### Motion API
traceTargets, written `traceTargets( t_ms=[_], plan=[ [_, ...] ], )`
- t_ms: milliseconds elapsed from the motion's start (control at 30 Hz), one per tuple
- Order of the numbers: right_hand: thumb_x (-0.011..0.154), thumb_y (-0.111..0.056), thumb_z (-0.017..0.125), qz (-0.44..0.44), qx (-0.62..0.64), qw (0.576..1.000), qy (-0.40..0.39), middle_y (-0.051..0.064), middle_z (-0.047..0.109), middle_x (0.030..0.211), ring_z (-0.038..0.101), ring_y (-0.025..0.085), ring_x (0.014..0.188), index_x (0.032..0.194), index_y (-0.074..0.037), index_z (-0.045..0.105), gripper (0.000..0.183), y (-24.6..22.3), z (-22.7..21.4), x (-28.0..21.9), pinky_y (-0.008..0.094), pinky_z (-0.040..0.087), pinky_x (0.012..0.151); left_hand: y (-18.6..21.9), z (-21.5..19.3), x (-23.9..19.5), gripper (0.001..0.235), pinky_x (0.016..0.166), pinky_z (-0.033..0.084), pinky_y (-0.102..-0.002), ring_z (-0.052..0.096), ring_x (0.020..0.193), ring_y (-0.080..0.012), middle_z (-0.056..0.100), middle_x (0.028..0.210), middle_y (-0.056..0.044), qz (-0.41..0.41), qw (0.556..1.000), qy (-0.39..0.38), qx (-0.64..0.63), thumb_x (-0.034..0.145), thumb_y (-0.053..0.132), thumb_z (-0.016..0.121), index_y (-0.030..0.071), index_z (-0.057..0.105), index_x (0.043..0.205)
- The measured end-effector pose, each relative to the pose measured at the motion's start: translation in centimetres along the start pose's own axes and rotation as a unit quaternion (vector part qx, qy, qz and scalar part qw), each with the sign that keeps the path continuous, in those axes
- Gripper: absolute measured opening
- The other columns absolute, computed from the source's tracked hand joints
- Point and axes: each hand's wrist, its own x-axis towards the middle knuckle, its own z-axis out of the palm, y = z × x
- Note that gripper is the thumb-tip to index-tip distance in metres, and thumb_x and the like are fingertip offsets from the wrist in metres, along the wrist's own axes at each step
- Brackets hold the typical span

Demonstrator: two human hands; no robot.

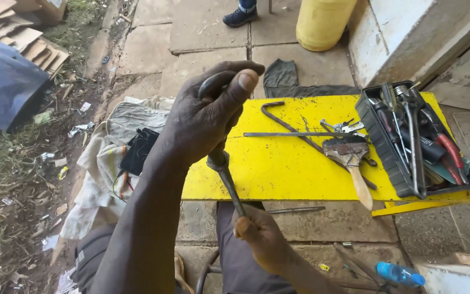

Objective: Measuring a metal rod with a tape measure and filing it on a workbench.

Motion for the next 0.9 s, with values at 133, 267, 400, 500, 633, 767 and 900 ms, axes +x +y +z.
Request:
traceTargets(
  t_ms=[133,267,400,500,633,767,900],
  plan=[
    [0.104,-0.065,0.039,-0.017,-0.183,0.979,0.088,0.000,0.067,0.086,0.055,0.011,0.066,0.082,-0.018,0.062,0.056,-2.4,-5.1,4.1,0.028,0.047,0.058,0.3,-1.2,-0.6,0.052,0.040,0.035,-0.021,0.039,0.052,-0.0041,0.043,0.069,0.007,-0.085,0.995,-0.008,-0.044,0.108,0.045,0.046,0.004,0.064,0.136],
    [0.097,-0.064,0.057,-0.043,-0.187,0.972,0.134,0.000,0.059,0.088,0.059,0.013,0.081,0.098,-0.018,0.068,0.048,-7.5,-6.0,14.0,0.030,0.049,0.071,0.9,-0.3,-1.3,0.060,0.043,0.029,-0.022,0.031,0.047,-0.0043,0.032,0.057,0.006,-0.032,0.997,-0.051,-0.044,0.106,0.054,0.043,0.003,0.069,0.126],
    [0.098,-0.059,0.056,-0.042,-0.171,0.972,0.156,0.001,0.059,0.089,0.059,0.014,0.081,0.098,-0.017,0.066,0.044,-9.4,-5.1,15.9,0.031,0.050,0.071,1.0,0.4,-0.3,0.067,0.092,0.063,-0.033,0.075,0.114,-0.0238,0.076,0.118,-0.012,-0.001,0.997,-0.080,-0.004,0.101,0.063,0.046,0.006,0.073,0.123],
    [0.101,-0.052,0.054,-0.024,-0.160,0.969,0.186,0.003,0.059,0.090,0.059,0.015,0.080,0.097,-0.016,0.064,0.037,-10.2,-4.5,16.6,0.031,0.052,0.072,1.3,0.3,-0.6,0.066,0.046,0.034,-0.023,0.041,0.049,-0.0068,0.043,0.058,0.000,-0.031,0.994,-0.095,-0.035,0.102,0.059,0.046,0.003,0.073,0.121],
    [0.104,-0.041,0.051,0.006,-0.152,0.963,0.221,0.006,0.058,0.091,0.060,0.017,0.080,0.097,-0.014,0.060,0.029,-10.8,-2.6,17.6,0.031,0.054,0.073,0.5,-0.9,-1.0,0.048,0.044,0.033,-0.023,0.036,0.050,-0.0047,0.041,0.061,0.006,-0.025,0.998,-0.046,-0.036,0.105,0.056,0.044,0.011,0.061,0.103],
    [0.109,-0.025,0.035,0.018,-0.176,0.970,0.169,0.002,0.067,0.062,0.067,0.012,0.060,0.064,-0.013,0.069,0.058,-7.5,-0.4,8.5,0.033,0.063,0.080,-1.2,-1.9,-0.7,0.047,0.043,0.034,-0.024,0.039,0.054,-0.0044,0.045,0.067,0.006,-0.067,0.996,0.027,-0.047,0.098,0.063,0.048,0.017,0.057,0.097],
    [0.094,-0.046,0.065,0.118,-0.207,0.971,0.028,0.012,0.071,0.146,0.070,0.024,0.135,0.145,-0.009,0.064,0.063,-5.7,9.1,6.3,0.038,0.057,0.111,-3.3,-1.4,-0.1,0.051,0.054,0.042,-0.026,0.050,0.065,-0.0097,0.056,0.079,0.000,-0.054,0.997,0.057,-0.010,0.098,0.063,0.045,0.015,0.061,0.101]
  ],
)
